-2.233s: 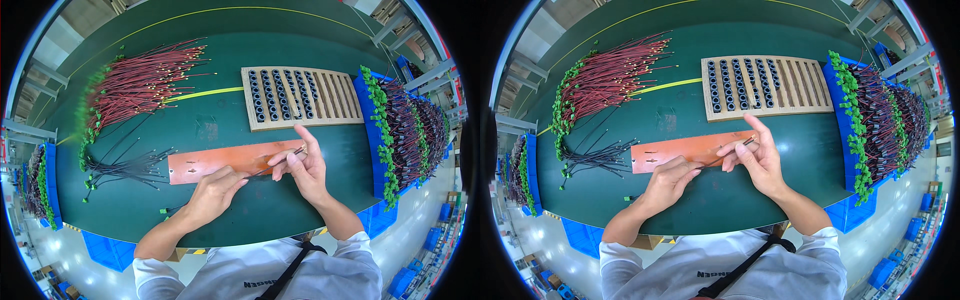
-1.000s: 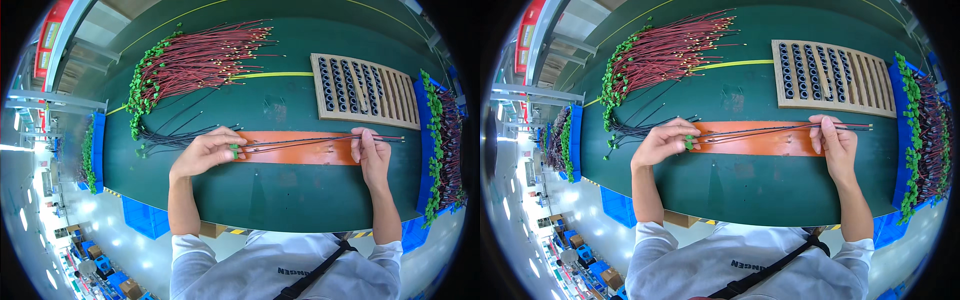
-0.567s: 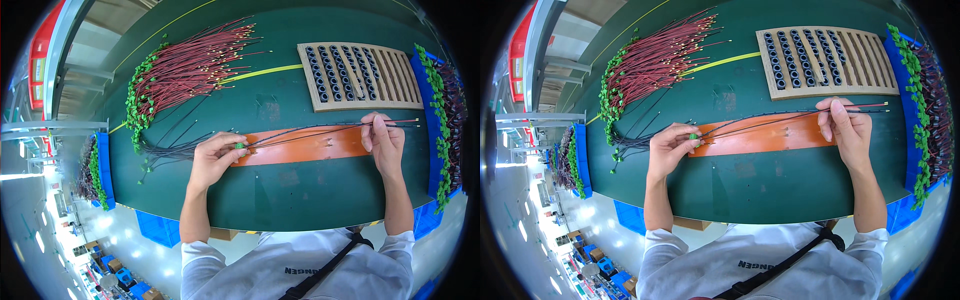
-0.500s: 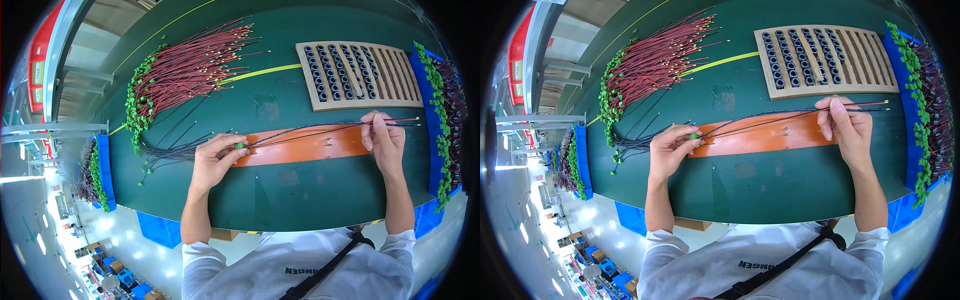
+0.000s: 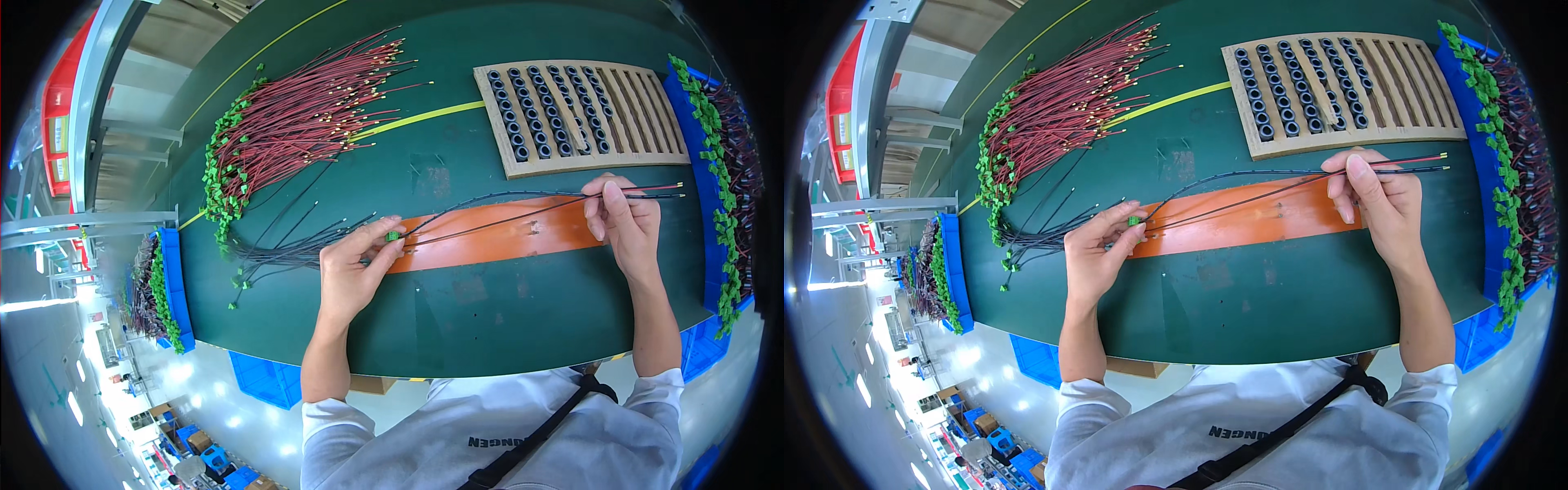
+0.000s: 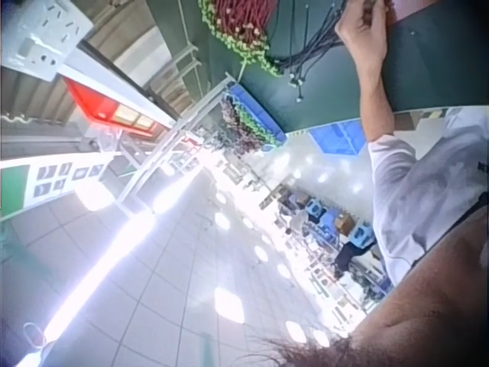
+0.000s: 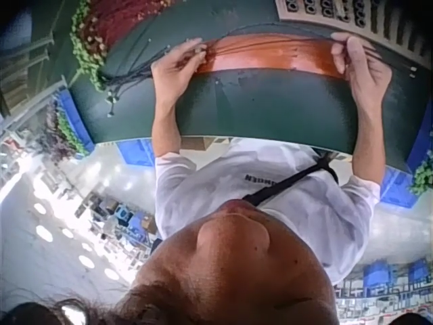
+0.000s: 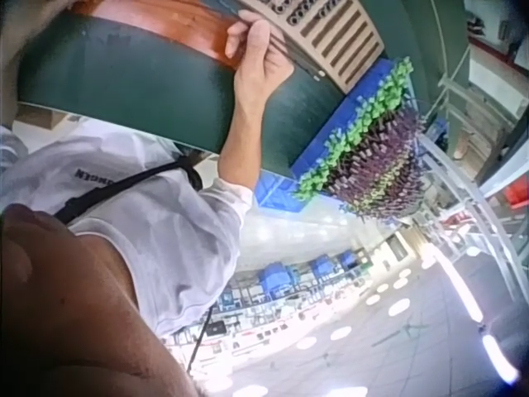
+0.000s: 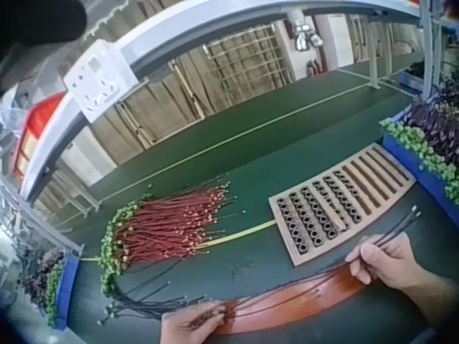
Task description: The person picks up a red and a black wire, threads them through a magnetic ring, and wraps the wires around the ring multiple times. They then insert the wire ends into a green connector and place the finished assembly into a blue bin.
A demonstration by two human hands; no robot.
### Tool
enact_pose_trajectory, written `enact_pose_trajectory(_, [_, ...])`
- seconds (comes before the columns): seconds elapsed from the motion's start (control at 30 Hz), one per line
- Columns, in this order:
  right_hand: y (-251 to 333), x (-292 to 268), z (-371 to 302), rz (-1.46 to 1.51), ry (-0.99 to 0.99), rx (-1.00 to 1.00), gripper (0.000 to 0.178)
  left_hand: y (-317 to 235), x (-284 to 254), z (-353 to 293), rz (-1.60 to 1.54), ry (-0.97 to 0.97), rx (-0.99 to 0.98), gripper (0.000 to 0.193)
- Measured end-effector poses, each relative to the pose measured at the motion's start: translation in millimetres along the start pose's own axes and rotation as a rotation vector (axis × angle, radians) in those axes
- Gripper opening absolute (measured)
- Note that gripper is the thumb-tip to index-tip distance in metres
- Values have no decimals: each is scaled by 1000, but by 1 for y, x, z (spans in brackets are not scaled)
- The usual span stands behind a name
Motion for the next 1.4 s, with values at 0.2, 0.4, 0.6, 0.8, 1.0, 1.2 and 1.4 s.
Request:
enact_pose_trajectory(0.2, [-3, 1, 0, -51, 18, 4, 32, -6, 3, -1, 132, -7, 20, 33])
enact_pose_trajectory(0.4, [-7, 0, 4, -73, -12, 34, 33, -6, -3, 1, 42, 69, -28, 29])
enact_pose_trajectory(0.6, [-14, -5, 7, -43, -46, 145, 35, 5, -28, 3, -350, 254, -67, 28])
enact_pose_trajectory(0.8, [-14, -6, 9, -35, -44, 184, 34, 3, -32, 3, -252, 323, -16, 27])
enact_pose_trajectory(1.0, [-17, -6, 9, -25, -39, 197, 34, 4, -36, 3, -295, 345, -18, 24])
enact_pose_trajectory(1.2, [-15, -6, 10, -7, -45, 194, 34, 5, -33, 0, -248, 269, -14, 24])
enact_pose_trajectory(1.4, [-16, -7, 11, 49, -91, 205, 35, 7, -29, -3, -115, 171, -76, 20])
Point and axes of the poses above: each hand's wrist, its own z-axis towards the middle knuckle, its own x-axis out of the palm, y = z × x, the point moved 1 cm from there along z, towards the middle knuckle, and after that the axes turned 1 degree about z, right-handed, at the moved point
